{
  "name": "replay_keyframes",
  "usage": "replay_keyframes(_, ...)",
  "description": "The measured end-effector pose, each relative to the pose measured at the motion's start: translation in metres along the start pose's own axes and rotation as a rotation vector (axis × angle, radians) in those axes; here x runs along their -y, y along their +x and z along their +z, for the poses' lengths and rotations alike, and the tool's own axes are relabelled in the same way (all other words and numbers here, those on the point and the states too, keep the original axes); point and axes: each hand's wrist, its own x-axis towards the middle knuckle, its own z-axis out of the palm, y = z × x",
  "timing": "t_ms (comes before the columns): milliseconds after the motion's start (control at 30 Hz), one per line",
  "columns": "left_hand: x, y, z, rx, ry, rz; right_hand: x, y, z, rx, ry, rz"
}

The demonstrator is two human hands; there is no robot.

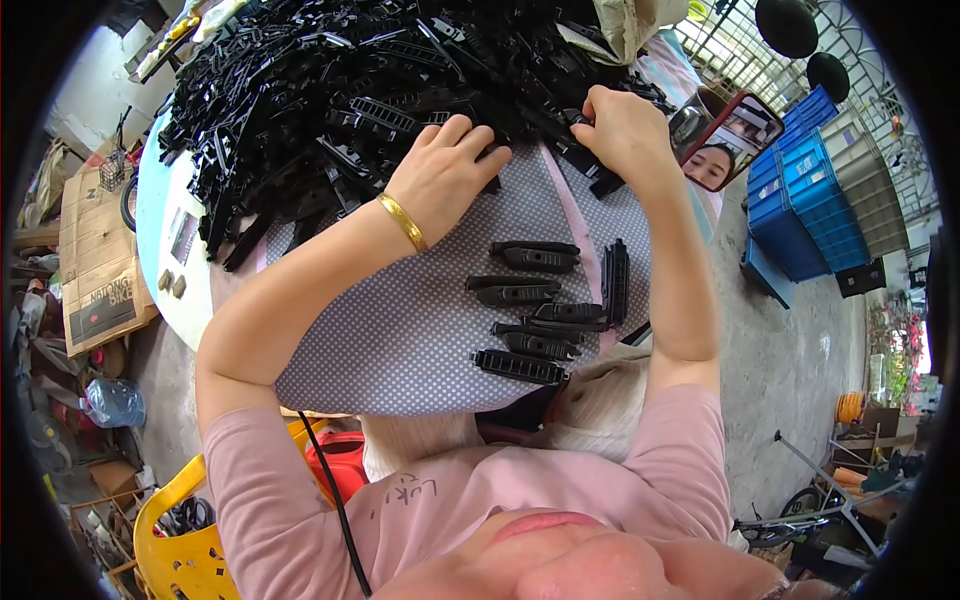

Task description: Assembling and organizing black plastic clips on a workspace.

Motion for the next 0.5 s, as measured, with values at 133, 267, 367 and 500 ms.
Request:
replay_keyframes(133,0.005,0.0,-0.002,0.033,-0.047,-0.024,0.004,-0.004,-0.007,-0.004,0.0,0.012)
replay_keyframes(267,0.008,0.005,-0.007,-0.345,-0.263,-0.005,0.004,0.001,0.0,-0.479,0.447,-0.197)
replay_keyframes(367,0.01,0.009,-0.024,-0.273,-0.736,-0.475,0.019,-0.007,-0.003,-0.304,1.039,-0.405)
replay_keyframes(500,0.025,0.007,-0.018,-0.307,-1.248,-0.669,0.046,-0.024,-0.011,-0.176,1.051,-0.543)
